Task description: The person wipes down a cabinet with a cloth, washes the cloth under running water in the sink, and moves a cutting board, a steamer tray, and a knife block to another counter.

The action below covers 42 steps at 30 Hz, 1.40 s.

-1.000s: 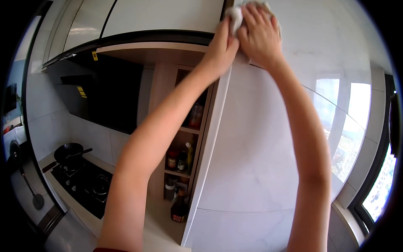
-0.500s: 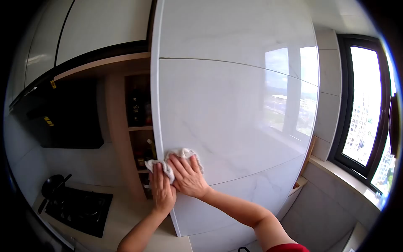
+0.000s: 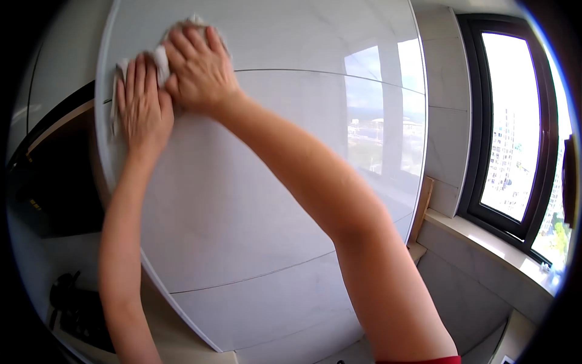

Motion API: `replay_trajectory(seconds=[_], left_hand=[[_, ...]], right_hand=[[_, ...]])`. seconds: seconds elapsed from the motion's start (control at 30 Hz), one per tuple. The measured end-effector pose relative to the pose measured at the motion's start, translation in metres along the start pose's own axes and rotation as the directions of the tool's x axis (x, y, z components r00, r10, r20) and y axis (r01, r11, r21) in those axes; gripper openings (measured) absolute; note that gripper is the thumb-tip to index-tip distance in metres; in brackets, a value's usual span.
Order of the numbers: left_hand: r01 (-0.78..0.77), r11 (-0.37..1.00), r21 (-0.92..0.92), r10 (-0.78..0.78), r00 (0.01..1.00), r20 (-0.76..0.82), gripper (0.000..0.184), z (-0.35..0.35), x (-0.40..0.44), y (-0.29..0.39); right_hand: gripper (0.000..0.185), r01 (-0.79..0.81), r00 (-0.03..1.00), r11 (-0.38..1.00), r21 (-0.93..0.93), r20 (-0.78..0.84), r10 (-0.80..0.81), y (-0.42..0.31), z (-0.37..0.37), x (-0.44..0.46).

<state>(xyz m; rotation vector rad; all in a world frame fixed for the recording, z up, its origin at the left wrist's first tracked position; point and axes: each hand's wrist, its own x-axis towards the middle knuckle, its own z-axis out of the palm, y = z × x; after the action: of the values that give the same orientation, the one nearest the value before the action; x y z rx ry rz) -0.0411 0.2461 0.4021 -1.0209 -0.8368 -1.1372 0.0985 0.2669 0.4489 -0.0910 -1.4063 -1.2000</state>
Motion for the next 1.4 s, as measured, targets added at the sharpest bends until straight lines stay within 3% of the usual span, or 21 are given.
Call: replay_trajectory(seconds=[0.13, 0.2, 0.27, 0.33, 0.37, 0.53, 0.6, 0.63, 0.73, 0.8, 0.97, 1.07, 1.13, 1.23, 1.33, 1.4], left_hand=[[-0.062, 0.994, 0.085, 0.062, 0.998, -0.007, 0.053, 0.060, 0.087, 0.076], [-0.066, 0.989, 0.132, 0.065, 0.998, 0.014, 0.053, 0.069, 0.119, 0.123], [-0.079, 0.996, 0.032, 0.076, 0.993, 0.088, 0.057, 0.076, 0.143, 0.184], [-0.161, 0.986, 0.043, 0.166, 0.974, -0.153, 0.056, 0.097, 0.158, 0.237], [-0.161, 0.985, -0.068, 0.156, 0.985, -0.069, 0.054, 0.098, 0.164, 0.263], [-0.219, 0.954, -0.204, 0.194, 0.971, -0.137, 0.054, 0.108, 0.159, 0.381], [-0.239, 0.942, -0.237, 0.237, 0.971, -0.037, 0.053, 0.090, 0.142, 0.413], [-0.240, 0.941, -0.238, 0.260, 0.964, 0.055, 0.054, 0.074, 0.134, 0.425], [-0.241, 0.896, -0.374, 0.241, 0.969, -0.049, 0.051, 0.069, 0.088, 0.457], [-0.235, 0.860, -0.453, 0.266, 0.964, 0.005, 0.052, 0.048, 0.055, 0.469], [-0.169, 0.795, -0.583, 0.391, 0.876, 0.281, 0.059, -0.020, -0.064, 0.464], [-0.050, 0.737, -0.674, 0.443, 0.788, 0.427, 0.058, -0.073, -0.140, 0.428], [-0.007, 0.769, -0.639, 0.431, 0.744, 0.511, 0.057, -0.099, -0.184, 0.395], [0.104, 0.868, -0.485, 0.278, 0.708, 0.649, 0.055, -0.118, -0.198, 0.328], [0.081, 0.976, -0.200, 0.050, 0.816, 0.576, 0.057, -0.105, -0.165, 0.278], [0.137, 0.982, -0.132, -0.075, 0.916, 0.394, 0.055, -0.082, -0.128, 0.259]], right_hand=[[0.052, -0.106, 0.994, 0.986, -0.126, -0.025, 0.103, 0.111, -0.032, 0.002], [0.058, -0.143, 0.968, 0.973, -0.182, 0.178, 0.175, 0.164, -0.063, 0.002], [0.057, -0.171, 0.953, 0.961, -0.219, 0.212, 0.218, 0.208, -0.106, -0.013], [0.057, -0.138, 0.988, 0.959, -0.248, 0.027, 0.149, 0.258, -0.117, -0.033], [0.058, -0.179, 0.976, 0.955, -0.238, 0.075, 0.202, 0.281, -0.137, -0.048], [0.058, -0.232, 0.954, 0.903, -0.363, 0.098, 0.284, 0.352, -0.210, -0.120], [0.055, -0.243, 0.935, 0.864, -0.441, 0.131, 0.329, 0.359, -0.237, -0.156], [0.053, -0.272, 0.950, 0.896, -0.351, 0.053, 0.309, 0.353, -0.247, -0.172], [0.055, -0.320, 0.917, 0.856, -0.405, 0.094, 0.387, 0.332, -0.285, -0.228], [0.056, -0.372, 0.855, 0.803, -0.466, 0.164, 0.491, 0.301, -0.312, -0.262], [0.065, -0.504, 0.694, 0.702, -0.504, 0.247, 0.676, 0.174, -0.342, -0.345], [0.069, -0.627, 0.607, 0.679, -0.382, 0.308, 0.733, 0.070, -0.339, -0.376], [0.070, -0.647, 0.571, 0.702, -0.298, 0.421, 0.705, 0.023, -0.330, -0.381], [0.068, -0.497, 0.643, 0.854, -0.155, 0.595, 0.482, -0.005, -0.291, -0.329], [0.065, -0.308, 0.804, 0.951, -0.009, 0.532, 0.266, 0.007, -0.232, -0.253], [0.062, -0.205, 0.888, 0.975, 0.090, 0.435, 0.147, 0.029, -0.201, -0.202]])
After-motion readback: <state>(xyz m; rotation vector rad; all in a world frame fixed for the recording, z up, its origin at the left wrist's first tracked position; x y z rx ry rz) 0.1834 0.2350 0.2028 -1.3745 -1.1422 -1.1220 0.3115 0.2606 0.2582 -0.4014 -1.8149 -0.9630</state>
